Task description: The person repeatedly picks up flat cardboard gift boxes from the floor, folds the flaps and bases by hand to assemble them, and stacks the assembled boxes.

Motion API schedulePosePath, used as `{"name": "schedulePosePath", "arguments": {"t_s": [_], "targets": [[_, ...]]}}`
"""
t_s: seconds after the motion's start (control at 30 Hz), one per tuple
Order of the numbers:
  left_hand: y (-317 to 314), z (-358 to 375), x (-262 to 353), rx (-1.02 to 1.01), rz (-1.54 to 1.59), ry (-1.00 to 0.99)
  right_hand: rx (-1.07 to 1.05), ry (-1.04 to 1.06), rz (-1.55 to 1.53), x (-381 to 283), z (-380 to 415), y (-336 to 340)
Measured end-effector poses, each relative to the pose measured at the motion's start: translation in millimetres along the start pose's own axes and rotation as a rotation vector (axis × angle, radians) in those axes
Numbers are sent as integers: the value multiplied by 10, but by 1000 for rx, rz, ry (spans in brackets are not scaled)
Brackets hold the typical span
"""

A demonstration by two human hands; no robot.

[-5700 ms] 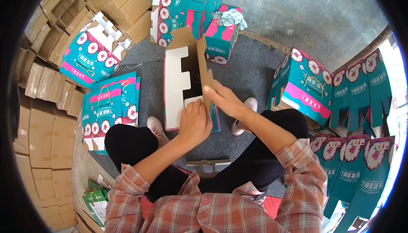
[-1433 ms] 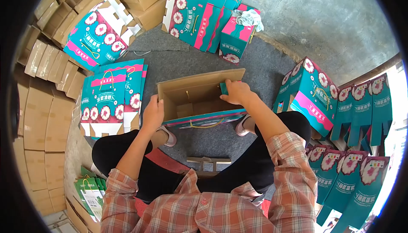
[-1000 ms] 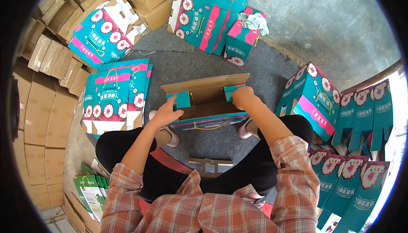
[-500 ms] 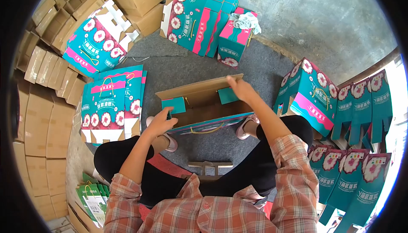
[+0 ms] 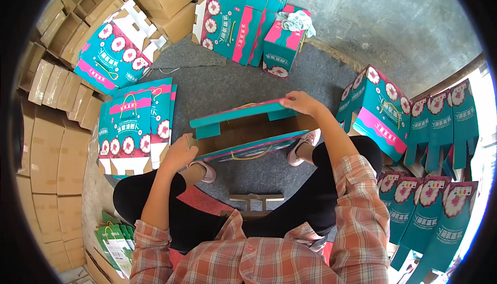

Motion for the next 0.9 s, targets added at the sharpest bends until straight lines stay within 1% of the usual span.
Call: {"name": "schedulePosePath", "arguments": {"t_s": [0.03, 0.07, 0.13, 0.17, 0.2, 0.23, 0.3, 0.37, 0.43, 0.5, 0.53, 0.6, 0.63, 0.7, 0.73, 0.77, 0.83, 0.87, 0.9], "targets": [[-6, 11, -4, 5, 1, 1, -58, 109, 346, -16, -24, 8], [-18, 26, -18, 5, 27, 15, -60, 112, 348, 18, -18, -48], [-38, 26, -14, 2, 53, 30, 111, 169, 751, -7, 93, -215], [-41, 20, 1, 16, 53, -13, 105, 166, 746, -23, 88, -261], [-43, 15, 20, 31, 53, -54, 197, 291, 874, -67, 72, -296], [-44, 17, 36, 23, 50, -49, 290, 418, 997, -106, 59, -346], [-35, -9, 115, -21, 147, -124, 253, 412, 1000, -157, -12, -438], [-77, -34, 146, -9, 144, -111, 216, 411, 1006, -221, -50, -521], [-122, -157, 72, 8, 146, -96, 212, 310, 1073, -284, -65, -541], [-177, -384, -29, -117, 414, -200, 214, 296, 1083, -311, -47, -563], [-214, -393, -43, -115, 419, -192, 219, 285, 1096, -322, -48, -583], [-257, -395, -26, 142, 331, -67, 233, 296, 1086, -305, -60, -620], [-277, -391, 23, 149, 335, -60, 256, 300, 1072, -290, -59, -627], [-285, -386, 104, 66, 418, -80, 258, 304, 1069, -273, -43, -648], [-533, -581, -182, 96, 261, -108, 264, 299, 1060, -284, -44, -646], [-564, -580, -215, 104, 259, -108, 268, 306, 1061, -291, -44, -651], [-609, -543, -206, -12, 149, 57, 231, 263, 1045, -281, -57, -648], [-606, -546, -207, -47, 71, 79, 230, 265, 1046, -275, -67, -639], [-619, -557, -231, -50, 72, 83, 244, 287, 1063, -269, -65, -643]]}}
Point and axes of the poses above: each hand's wrist, its own z-axis away from the middle knuckle, its own y-axis out of the back of the hand, x = y × z, the point moved 2 cm from there along -z, towards the middle knuckle, and after that the axes turned 1 degree about -x, right-handed, at the moved point
